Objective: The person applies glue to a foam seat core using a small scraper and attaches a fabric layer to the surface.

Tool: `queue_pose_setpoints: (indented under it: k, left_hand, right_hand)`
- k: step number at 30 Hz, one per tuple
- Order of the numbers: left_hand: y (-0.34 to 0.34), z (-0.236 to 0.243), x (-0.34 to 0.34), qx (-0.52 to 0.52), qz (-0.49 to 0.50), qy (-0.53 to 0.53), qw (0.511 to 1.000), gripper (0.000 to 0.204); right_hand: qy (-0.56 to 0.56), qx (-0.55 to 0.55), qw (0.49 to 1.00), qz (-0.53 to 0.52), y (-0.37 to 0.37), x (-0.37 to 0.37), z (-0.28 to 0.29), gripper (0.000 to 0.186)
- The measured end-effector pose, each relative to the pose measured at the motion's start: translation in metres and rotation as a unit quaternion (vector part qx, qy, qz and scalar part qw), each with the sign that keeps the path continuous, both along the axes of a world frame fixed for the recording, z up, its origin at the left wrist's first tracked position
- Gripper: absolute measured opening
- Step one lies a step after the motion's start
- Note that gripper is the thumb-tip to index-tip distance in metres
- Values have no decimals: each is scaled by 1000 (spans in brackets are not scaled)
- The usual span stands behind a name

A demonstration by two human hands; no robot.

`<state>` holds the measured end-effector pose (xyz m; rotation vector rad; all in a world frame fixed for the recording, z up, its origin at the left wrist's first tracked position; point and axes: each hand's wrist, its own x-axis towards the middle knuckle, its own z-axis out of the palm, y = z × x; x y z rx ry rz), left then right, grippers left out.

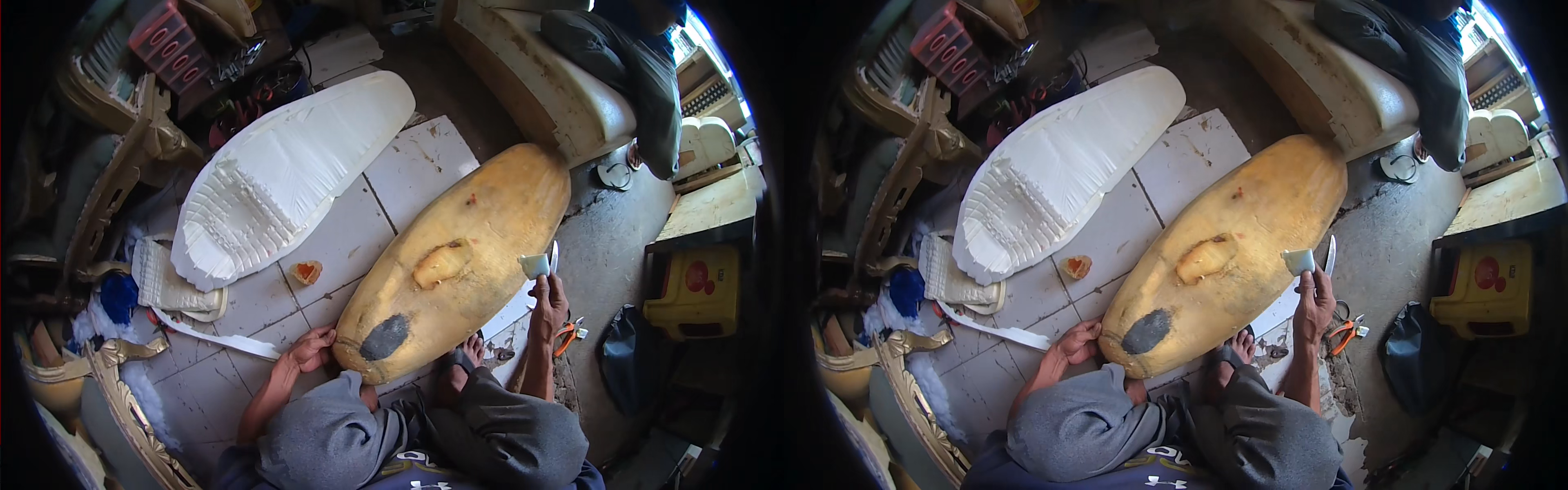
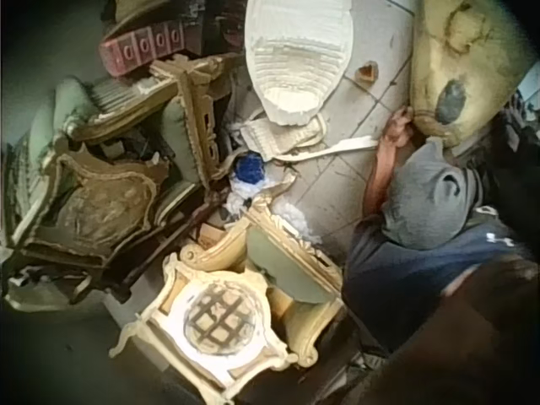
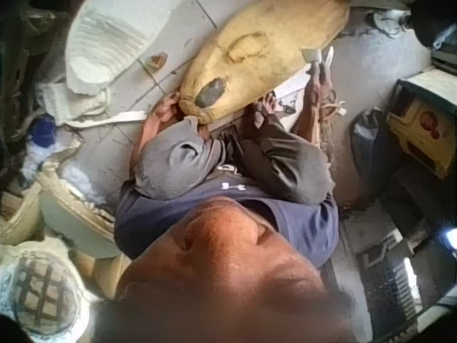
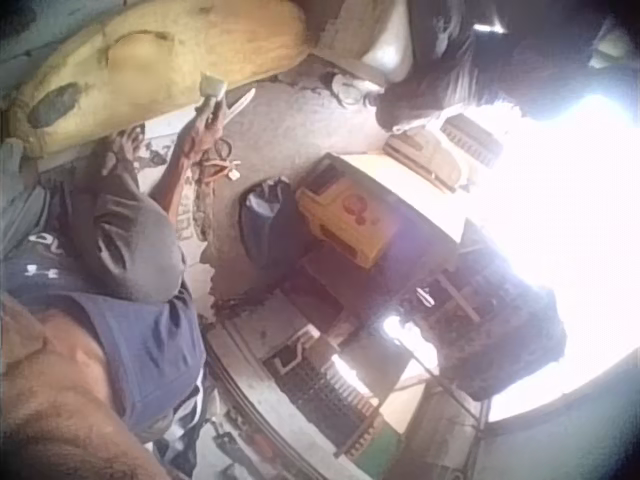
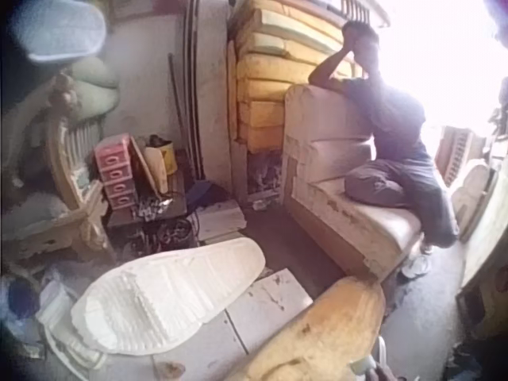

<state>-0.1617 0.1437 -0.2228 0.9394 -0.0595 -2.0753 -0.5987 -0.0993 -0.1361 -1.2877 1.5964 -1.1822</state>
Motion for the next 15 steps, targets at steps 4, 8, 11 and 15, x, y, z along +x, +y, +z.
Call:
queue_pose_setpoints:
  k: [4, 8, 11, 15]
  left_hand:
    - [-10, -1, -4, -37, -15, 11, 999, 65]
    - [-6, 0, 5, -57, 11, 6, 998, 68]
    - [-13, 6, 18, -61, -13, -8, 998, 71]
    - [-23, 14, 26, -84, -18, -6, 996, 75]
  right_hand:
    - [-2, 38, 999, -8, 2, -7, -2, 33]
    - [-3, 14, 999, 31, 0, 2, 0, 34]
    - [5, 18, 999, 47, 0, -2, 4, 35]
    - [8, 7, 999, 42, -1, 8, 5, 33]
